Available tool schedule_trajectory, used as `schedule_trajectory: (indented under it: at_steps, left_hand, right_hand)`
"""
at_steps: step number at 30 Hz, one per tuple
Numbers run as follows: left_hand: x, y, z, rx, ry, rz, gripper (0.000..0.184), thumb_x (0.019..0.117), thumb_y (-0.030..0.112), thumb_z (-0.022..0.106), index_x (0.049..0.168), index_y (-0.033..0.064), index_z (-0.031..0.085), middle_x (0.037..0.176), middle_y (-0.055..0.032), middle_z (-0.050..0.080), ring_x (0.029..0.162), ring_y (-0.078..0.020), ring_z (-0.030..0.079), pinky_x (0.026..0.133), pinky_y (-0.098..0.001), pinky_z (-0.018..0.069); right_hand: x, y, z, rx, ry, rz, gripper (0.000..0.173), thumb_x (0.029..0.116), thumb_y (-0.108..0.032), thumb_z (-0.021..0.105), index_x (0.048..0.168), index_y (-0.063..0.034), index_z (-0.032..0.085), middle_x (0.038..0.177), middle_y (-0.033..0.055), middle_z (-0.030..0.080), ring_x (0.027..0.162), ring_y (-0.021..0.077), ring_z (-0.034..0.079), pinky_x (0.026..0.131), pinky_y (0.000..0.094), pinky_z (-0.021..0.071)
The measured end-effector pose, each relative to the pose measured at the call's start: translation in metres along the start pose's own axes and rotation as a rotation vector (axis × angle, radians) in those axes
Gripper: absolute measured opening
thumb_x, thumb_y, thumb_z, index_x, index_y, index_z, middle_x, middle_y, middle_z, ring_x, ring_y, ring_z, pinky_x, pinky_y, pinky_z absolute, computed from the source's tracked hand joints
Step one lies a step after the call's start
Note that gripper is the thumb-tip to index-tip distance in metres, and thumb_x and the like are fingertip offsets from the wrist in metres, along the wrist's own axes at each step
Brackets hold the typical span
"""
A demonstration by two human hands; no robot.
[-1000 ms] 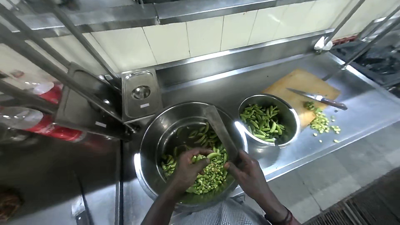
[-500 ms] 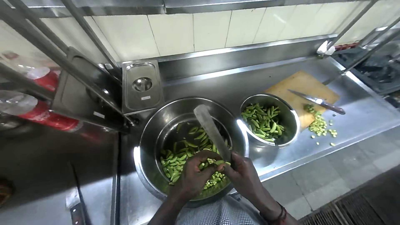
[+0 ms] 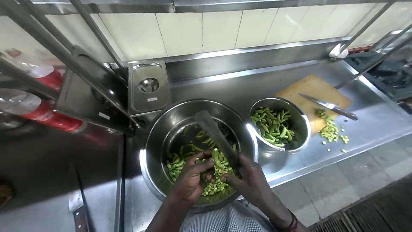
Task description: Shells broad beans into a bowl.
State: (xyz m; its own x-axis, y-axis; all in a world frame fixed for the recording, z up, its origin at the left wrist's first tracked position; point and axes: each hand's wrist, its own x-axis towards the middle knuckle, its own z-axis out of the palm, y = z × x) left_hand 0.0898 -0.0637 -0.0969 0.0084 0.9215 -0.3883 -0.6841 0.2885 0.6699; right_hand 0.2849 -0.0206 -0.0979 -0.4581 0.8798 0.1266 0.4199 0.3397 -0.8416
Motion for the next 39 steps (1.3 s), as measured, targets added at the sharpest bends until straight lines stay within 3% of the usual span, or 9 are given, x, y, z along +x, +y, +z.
schedule_trajectory:
  at_steps: [10, 15, 17, 20, 22, 25, 33, 36, 39]
  left_hand:
    - [-0.005, -0.006, 0.011, -0.067, -0.012, -0.058, 0.012, 0.0987, -0.001, 0.054, 0.102, 0.0055, 0.063, 0.072, -0.0103, 0.063, 0.056, -0.0126, 0.058, 0.055, -0.0257, 0.0524]
    - [0.001, -0.008, 0.007, -0.021, 0.022, -0.013, 0.018, 0.0943, 0.003, 0.055, 0.108, 0.0049, 0.067, 0.081, -0.0107, 0.064, 0.060, -0.0122, 0.058, 0.056, -0.0258, 0.0534]
    - [0.003, -0.007, 0.008, -0.048, 0.122, -0.023, 0.017, 0.0998, 0.005, 0.051, 0.111, 0.0053, 0.063, 0.083, -0.0117, 0.063, 0.063, -0.0162, 0.060, 0.059, -0.0308, 0.0558]
    - [0.009, -0.003, 0.009, -0.115, 0.288, -0.089, 0.024, 0.1047, 0.011, 0.044, 0.122, 0.0038, 0.059, 0.097, -0.0192, 0.068, 0.079, -0.0285, 0.070, 0.069, -0.0433, 0.0616]
    - [0.015, -0.007, 0.005, -0.169, 0.303, -0.118, 0.026, 0.1059, 0.013, 0.042, 0.122, 0.0015, 0.058, 0.100, -0.0210, 0.068, 0.084, -0.0322, 0.071, 0.073, -0.0471, 0.0626]
    - [0.019, -0.018, -0.004, -0.165, 0.310, -0.138, 0.026, 0.1087, 0.016, 0.039, 0.121, 0.0019, 0.057, 0.100, -0.0188, 0.070, 0.086, -0.0315, 0.073, 0.072, -0.0460, 0.0635]
    - [0.039, -0.031, 0.000, -0.037, 0.373, -0.220, 0.022, 0.1070, 0.019, 0.045, 0.118, 0.0032, 0.056, 0.100, -0.0166, 0.067, 0.087, -0.0308, 0.070, 0.079, -0.0511, 0.0604]
    - [0.063, -0.026, 0.055, 0.042, 0.208, -0.175, 0.031, 0.1076, 0.022, 0.042, 0.126, -0.0001, 0.053, 0.106, -0.0184, 0.066, 0.092, -0.0304, 0.069, 0.082, -0.0494, 0.0597]
    - [0.086, -0.021, 0.115, 0.073, -0.081, -0.084, 0.036, 0.1098, 0.036, 0.039, 0.128, 0.0100, 0.056, 0.116, -0.0079, 0.066, 0.105, -0.0223, 0.065, 0.092, -0.0448, 0.0555]
  right_hand:
    - [-0.001, 0.001, 0.008, -0.051, -0.033, -0.043, 0.040, 0.0941, -0.054, 0.067, 0.083, -0.0157, 0.063, 0.063, -0.0060, 0.054, 0.054, 0.0060, 0.053, 0.052, 0.0279, 0.0482]
    - [-0.004, 0.004, 0.006, -0.089, -0.006, -0.095, 0.047, 0.0948, -0.060, 0.062, 0.081, -0.0156, 0.061, 0.062, -0.0063, 0.052, 0.053, 0.0054, 0.051, 0.049, 0.0273, 0.0462]
    - [-0.005, 0.006, 0.004, -0.081, 0.003, -0.094, 0.051, 0.0945, -0.065, 0.058, 0.084, -0.0156, 0.064, 0.065, -0.0057, 0.055, 0.056, 0.0061, 0.054, 0.051, 0.0285, 0.0484]
    - [-0.005, 0.010, 0.002, -0.060, 0.032, -0.079, 0.054, 0.1046, -0.058, 0.043, 0.084, -0.0125, 0.064, 0.066, -0.0013, 0.055, 0.059, 0.0109, 0.057, 0.054, 0.0341, 0.0505]
    - [-0.007, 0.009, -0.003, -0.085, 0.013, -0.031, 0.041, 0.1027, -0.047, 0.055, 0.093, -0.0095, 0.068, 0.076, 0.0026, 0.064, 0.069, 0.0147, 0.063, 0.063, 0.0382, 0.0556]
    - [-0.011, 0.005, -0.010, -0.055, -0.012, 0.060, 0.045, 0.0934, -0.050, 0.069, 0.108, -0.0070, 0.069, 0.091, 0.0071, 0.068, 0.081, 0.0191, 0.067, 0.074, 0.0425, 0.0574]
    - [-0.032, 0.028, -0.028, 0.108, 0.239, 0.129, 0.039, 0.0990, -0.045, 0.063, 0.106, -0.0074, 0.067, 0.087, 0.0055, 0.066, 0.077, 0.0162, 0.065, 0.071, 0.0386, 0.0567]
    - [-0.036, 0.034, -0.036, 0.171, 0.341, 0.143, 0.034, 0.0995, -0.041, 0.064, 0.107, -0.0078, 0.068, 0.087, 0.0029, 0.069, 0.078, 0.0128, 0.068, 0.073, 0.0367, 0.0592]
    - [-0.038, 0.034, -0.038, 0.257, 0.405, 0.143, 0.026, 0.0981, -0.034, 0.066, 0.106, -0.0092, 0.068, 0.080, -0.0018, 0.067, 0.069, 0.0082, 0.064, 0.064, 0.0305, 0.0577]
